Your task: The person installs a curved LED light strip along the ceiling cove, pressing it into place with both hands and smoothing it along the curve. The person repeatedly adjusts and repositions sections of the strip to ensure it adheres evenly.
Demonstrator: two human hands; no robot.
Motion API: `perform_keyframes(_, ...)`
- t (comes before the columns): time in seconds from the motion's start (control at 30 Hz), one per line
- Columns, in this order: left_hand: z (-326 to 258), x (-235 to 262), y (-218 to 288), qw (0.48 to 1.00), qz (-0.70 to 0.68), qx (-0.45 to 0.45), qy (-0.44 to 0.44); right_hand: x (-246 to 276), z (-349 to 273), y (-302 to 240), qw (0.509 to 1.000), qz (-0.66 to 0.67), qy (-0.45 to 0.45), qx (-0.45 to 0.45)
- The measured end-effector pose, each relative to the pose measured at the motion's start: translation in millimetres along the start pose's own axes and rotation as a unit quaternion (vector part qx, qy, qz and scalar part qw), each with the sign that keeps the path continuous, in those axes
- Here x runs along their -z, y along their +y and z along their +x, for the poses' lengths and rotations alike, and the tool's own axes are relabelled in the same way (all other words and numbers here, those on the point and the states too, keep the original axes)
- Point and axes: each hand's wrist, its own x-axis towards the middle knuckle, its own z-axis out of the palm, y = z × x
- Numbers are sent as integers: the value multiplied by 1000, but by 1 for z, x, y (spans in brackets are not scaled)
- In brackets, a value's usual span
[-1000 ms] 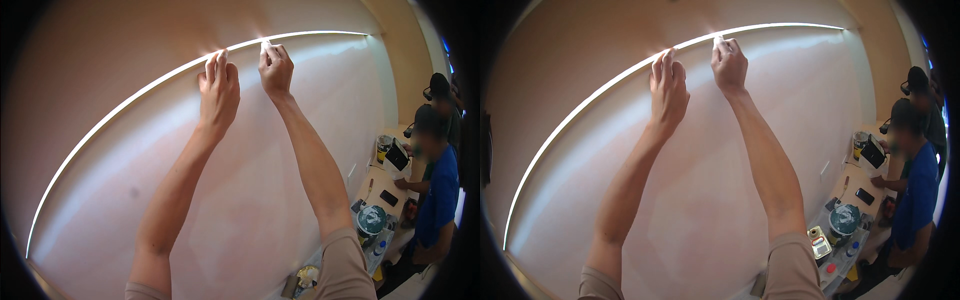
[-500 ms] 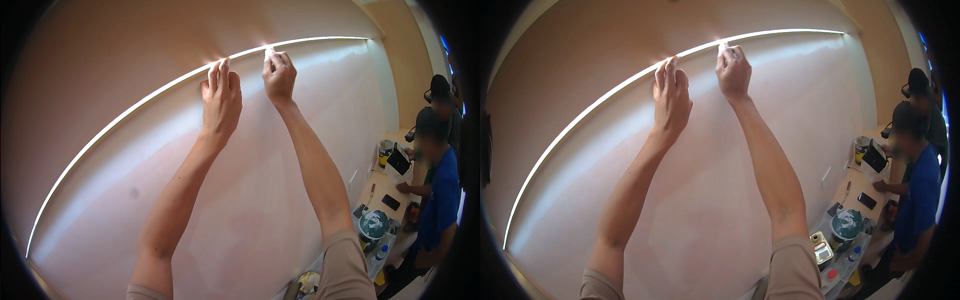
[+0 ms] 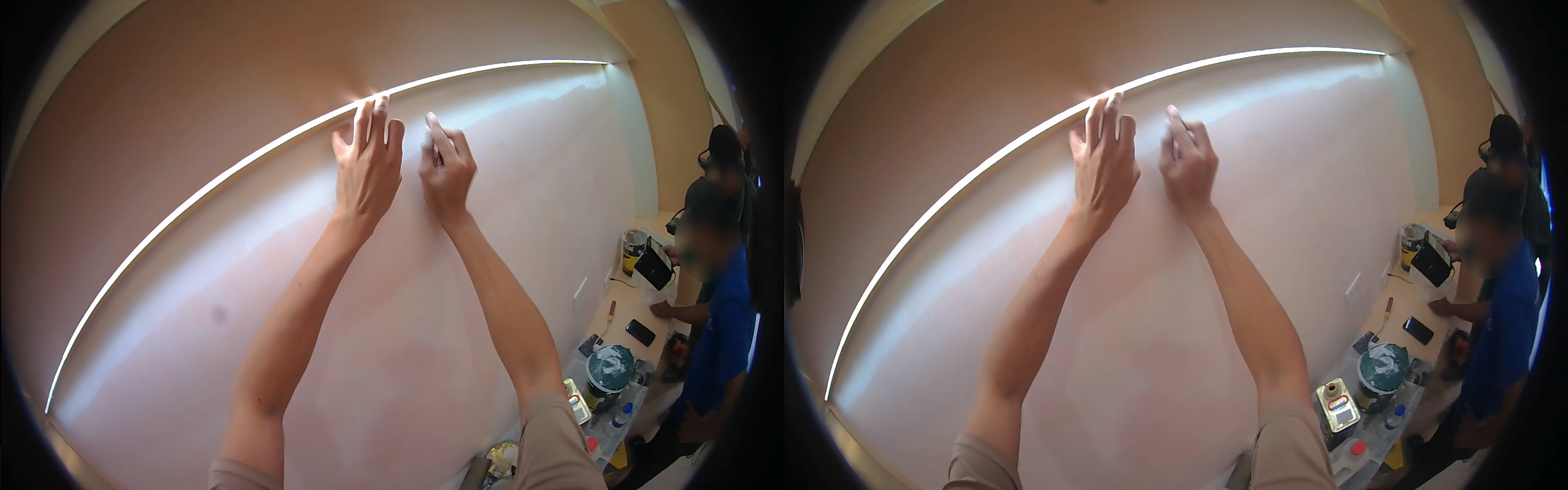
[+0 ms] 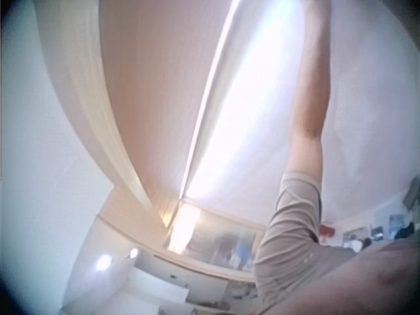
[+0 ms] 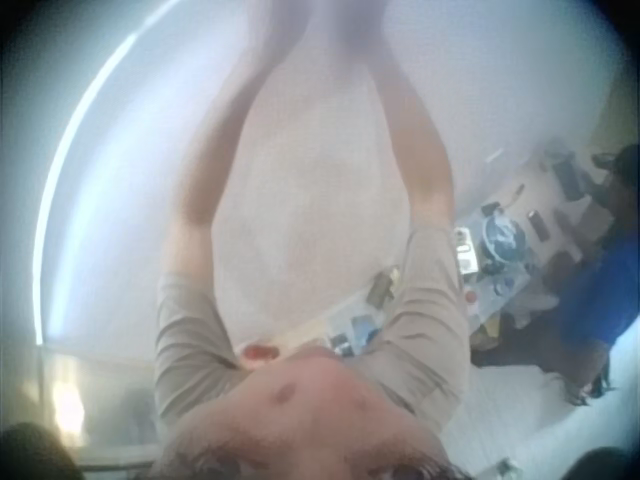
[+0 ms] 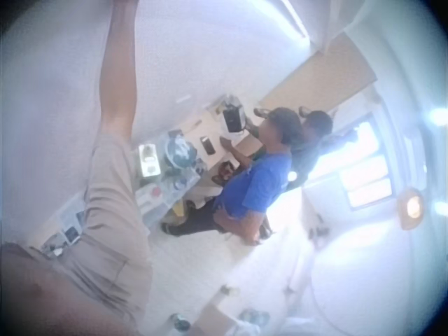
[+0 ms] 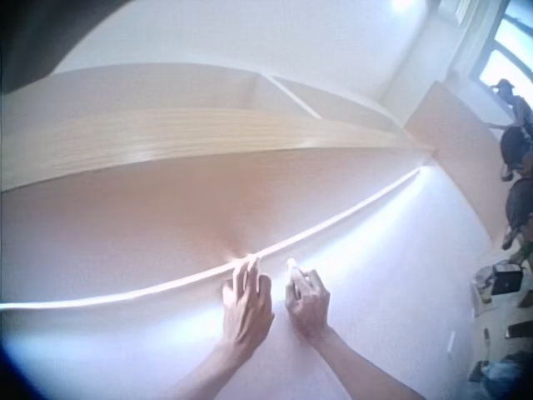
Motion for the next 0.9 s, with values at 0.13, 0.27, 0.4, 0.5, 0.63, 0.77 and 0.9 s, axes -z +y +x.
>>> perform_keyframes(0.13, -2, -9, 1, 999, 38, -12, -33, 24, -37, 5, 996, 5, -12, -86)
perform_keyframes(0.27, 22, -31, 30, 995, 77, -23, -63, 24, -37, 10, 992, 23, -32, -119)
perform_keyframes(0.4, 48, -63, 40, 991, 99, -47, -81, 14, -35, 16, 993, 10, -29, -114)
perform_keyframes(0.5, 57, -89, 26, 981, -22, -146, -122, 12, -30, 15, 995, 5, -17, -101)
perform_keyframes(0.63, 62, -65, 26, 987, -62, -118, -88, 15, -23, 12, 992, 17, -24, -124)
perform_keyframes(0.77, 68, -65, 11, 995, -36, -69, -67, 0, -15, 5, 994, 10, -27, -108)
perform_keyframes(0.9, 64, -61, 6, 984, -89, -99, -116, -7, -21, 13, 994, -8, -42, -96)
